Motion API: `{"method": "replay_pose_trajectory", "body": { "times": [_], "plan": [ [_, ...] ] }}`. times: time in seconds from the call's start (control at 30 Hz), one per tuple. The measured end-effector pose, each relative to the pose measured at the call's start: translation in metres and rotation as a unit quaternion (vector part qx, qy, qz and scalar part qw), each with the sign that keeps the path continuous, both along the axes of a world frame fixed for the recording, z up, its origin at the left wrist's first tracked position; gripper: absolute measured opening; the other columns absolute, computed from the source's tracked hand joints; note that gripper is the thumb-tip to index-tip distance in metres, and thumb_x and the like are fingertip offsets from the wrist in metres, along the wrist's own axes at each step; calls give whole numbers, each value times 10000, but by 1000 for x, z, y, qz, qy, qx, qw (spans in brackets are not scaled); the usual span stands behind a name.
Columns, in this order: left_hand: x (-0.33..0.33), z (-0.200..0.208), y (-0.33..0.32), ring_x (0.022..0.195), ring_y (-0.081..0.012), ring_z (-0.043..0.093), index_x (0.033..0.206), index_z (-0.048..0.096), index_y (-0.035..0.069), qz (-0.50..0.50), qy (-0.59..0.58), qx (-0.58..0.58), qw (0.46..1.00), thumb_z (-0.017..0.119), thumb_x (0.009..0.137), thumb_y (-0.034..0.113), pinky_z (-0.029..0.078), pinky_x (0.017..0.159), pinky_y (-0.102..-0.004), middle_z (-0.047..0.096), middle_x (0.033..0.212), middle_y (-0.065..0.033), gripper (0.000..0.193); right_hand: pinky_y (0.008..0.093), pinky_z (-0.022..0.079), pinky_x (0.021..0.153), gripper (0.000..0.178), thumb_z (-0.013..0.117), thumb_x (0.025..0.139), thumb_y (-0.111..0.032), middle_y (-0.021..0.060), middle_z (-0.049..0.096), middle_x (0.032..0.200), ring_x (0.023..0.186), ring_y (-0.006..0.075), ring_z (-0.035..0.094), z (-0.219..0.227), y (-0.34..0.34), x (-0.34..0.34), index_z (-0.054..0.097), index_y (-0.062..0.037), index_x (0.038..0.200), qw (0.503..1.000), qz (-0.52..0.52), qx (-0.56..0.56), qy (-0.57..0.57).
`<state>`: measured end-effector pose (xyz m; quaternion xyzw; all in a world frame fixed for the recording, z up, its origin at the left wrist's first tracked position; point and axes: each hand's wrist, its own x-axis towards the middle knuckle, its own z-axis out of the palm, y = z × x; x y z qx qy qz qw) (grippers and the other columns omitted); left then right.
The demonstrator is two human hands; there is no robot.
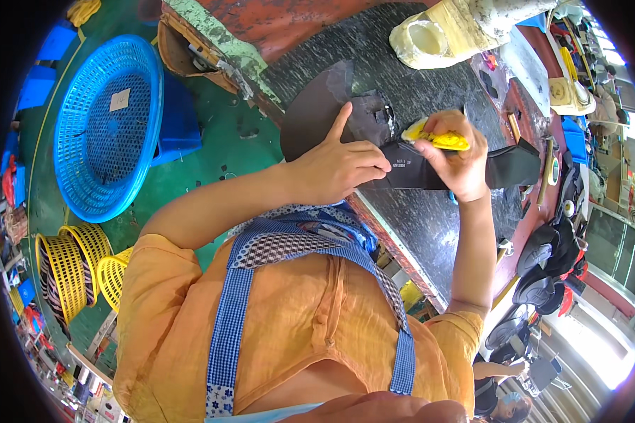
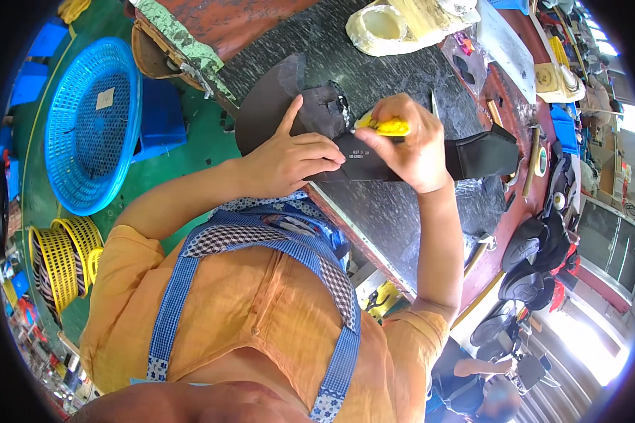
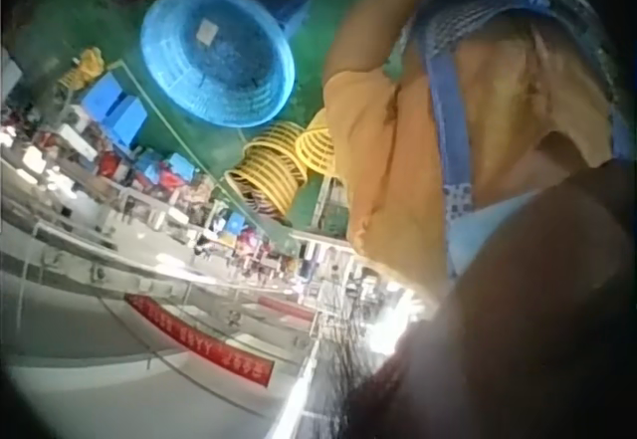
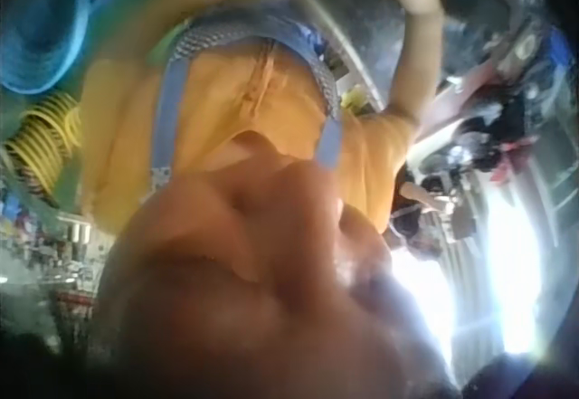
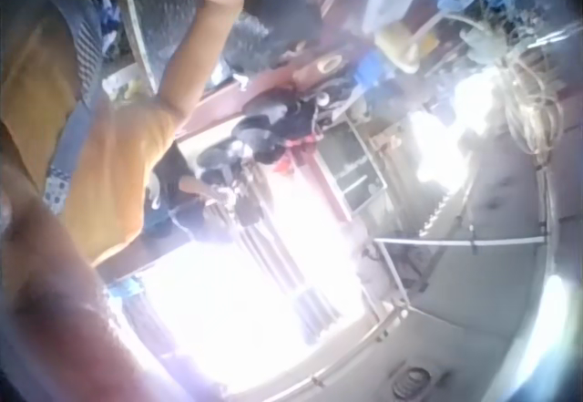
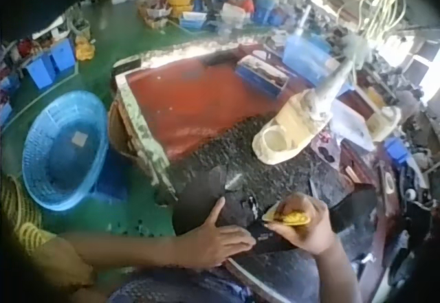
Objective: Assembling shoe upper components by hammering seams, applying adhesive labels, and organizing parts at a workbench.
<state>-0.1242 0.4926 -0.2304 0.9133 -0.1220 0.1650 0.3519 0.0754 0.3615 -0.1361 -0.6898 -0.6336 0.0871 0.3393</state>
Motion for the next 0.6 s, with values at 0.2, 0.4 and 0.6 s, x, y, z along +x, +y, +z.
{"method": "replay_pose_trajectory", "body": {
  "times": [0.2, 0.4, 0.6],
  "plan": [
    [0, 2, 2, 1157, -113, 582, 1059, 708, 110, 5, -8, 1, 1000, 610, 879, 98, 70, 1111, -781, 633, 1130, 38, 206, 328, 542, 703, 344, 851, 749, -82, 116, 656, 869, 779, 244, 667, -3, -1, -2, 541, -38, 892, 999, -17, 20, -19],
    [-5, 8, 6, 1157, -118, 581, 1068, 707, 104, 2, -8, 10, 1000, 605, 878, 89, 78, 1100, -792, 633, 1129, 36, 216, 325, 550, 736, 325, 861, 752, -93, 119, 681, 919, 830, 234, 676, -15, 10, 4, 580, -25, 900, 995, -47, 83, -21],
    [-1, 34, -12, 1193, -153, 567, 1115, 674, 98, 11, 4, 34, 999, 668, 865, 211, 113, 1092, -789, 613, 1200, 7, 275, 222, 389, 435, 253, 673, 970, -220, 9, 604, 543, 462, 55, 538, 21, 77, 49, 652, -26, 810, 942, -297, 153, 36]
  ]
}}
